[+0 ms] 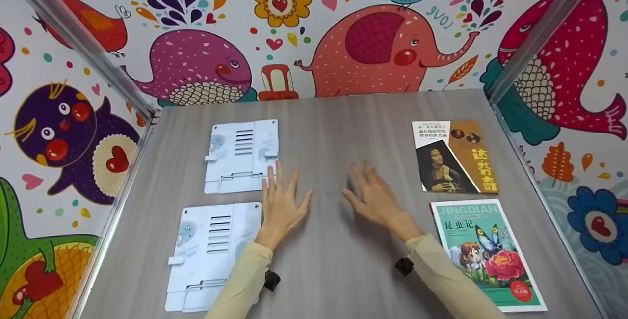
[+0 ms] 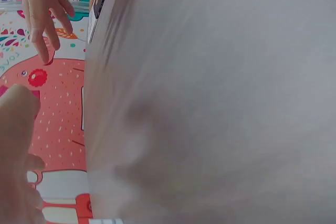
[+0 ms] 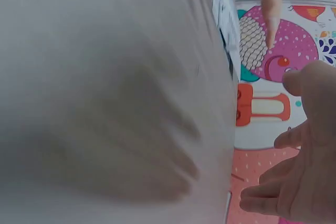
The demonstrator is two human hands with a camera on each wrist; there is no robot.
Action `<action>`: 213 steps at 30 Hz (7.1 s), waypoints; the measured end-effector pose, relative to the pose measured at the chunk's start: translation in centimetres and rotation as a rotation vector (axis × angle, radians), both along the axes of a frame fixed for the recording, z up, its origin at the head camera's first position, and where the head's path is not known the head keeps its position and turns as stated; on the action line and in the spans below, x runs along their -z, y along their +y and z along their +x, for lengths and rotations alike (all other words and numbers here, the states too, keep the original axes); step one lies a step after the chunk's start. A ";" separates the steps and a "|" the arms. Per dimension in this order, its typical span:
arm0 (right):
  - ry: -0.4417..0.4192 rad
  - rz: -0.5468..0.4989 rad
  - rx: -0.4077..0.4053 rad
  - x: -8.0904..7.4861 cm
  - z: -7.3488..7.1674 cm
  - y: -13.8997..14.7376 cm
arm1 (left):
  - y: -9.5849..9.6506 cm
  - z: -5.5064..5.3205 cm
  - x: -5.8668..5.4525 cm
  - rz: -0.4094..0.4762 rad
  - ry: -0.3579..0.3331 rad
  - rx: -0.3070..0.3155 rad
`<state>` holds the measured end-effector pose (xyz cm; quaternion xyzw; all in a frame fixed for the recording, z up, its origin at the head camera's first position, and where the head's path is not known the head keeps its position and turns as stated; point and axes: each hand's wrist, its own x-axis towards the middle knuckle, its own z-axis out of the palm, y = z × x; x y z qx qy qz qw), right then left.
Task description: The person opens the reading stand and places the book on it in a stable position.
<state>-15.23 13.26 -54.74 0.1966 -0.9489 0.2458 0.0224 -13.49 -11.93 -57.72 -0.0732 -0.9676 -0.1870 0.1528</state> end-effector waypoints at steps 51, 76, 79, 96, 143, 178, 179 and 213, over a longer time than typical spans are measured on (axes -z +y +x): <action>-0.657 -0.609 -0.304 3.7 10.3 -16.8 | -17.8 13.5 1.8 0.465 -0.223 -0.717; -0.504 -0.630 -0.062 3.7 7.6 -8.6 | -11.7 11.9 1.9 0.504 -0.167 -0.550; -0.486 -0.627 -0.036 3.6 7.3 -7.5 | -10.8 11.6 2.1 0.529 -0.157 -0.538; -0.386 -0.567 0.184 2.9 4.7 0.2 | -4.2 8.2 2.4 0.628 -0.153 -0.283; -0.165 -0.742 0.365 3.8 2.9 6.2 | 3.8 -0.4 2.0 0.809 -0.299 -0.108; -0.215 -0.392 0.334 5.2 7.1 3.4 | 2.5 -5.3 2.8 0.727 -0.474 -0.133; -0.214 -0.398 0.329 5.2 7.1 3.5 | 2.5 -5.3 2.8 0.723 -0.471 -0.135; -0.241 -0.608 0.197 6.8 7.9 4.9 | 2.8 -4.9 3.2 0.739 -0.447 -0.128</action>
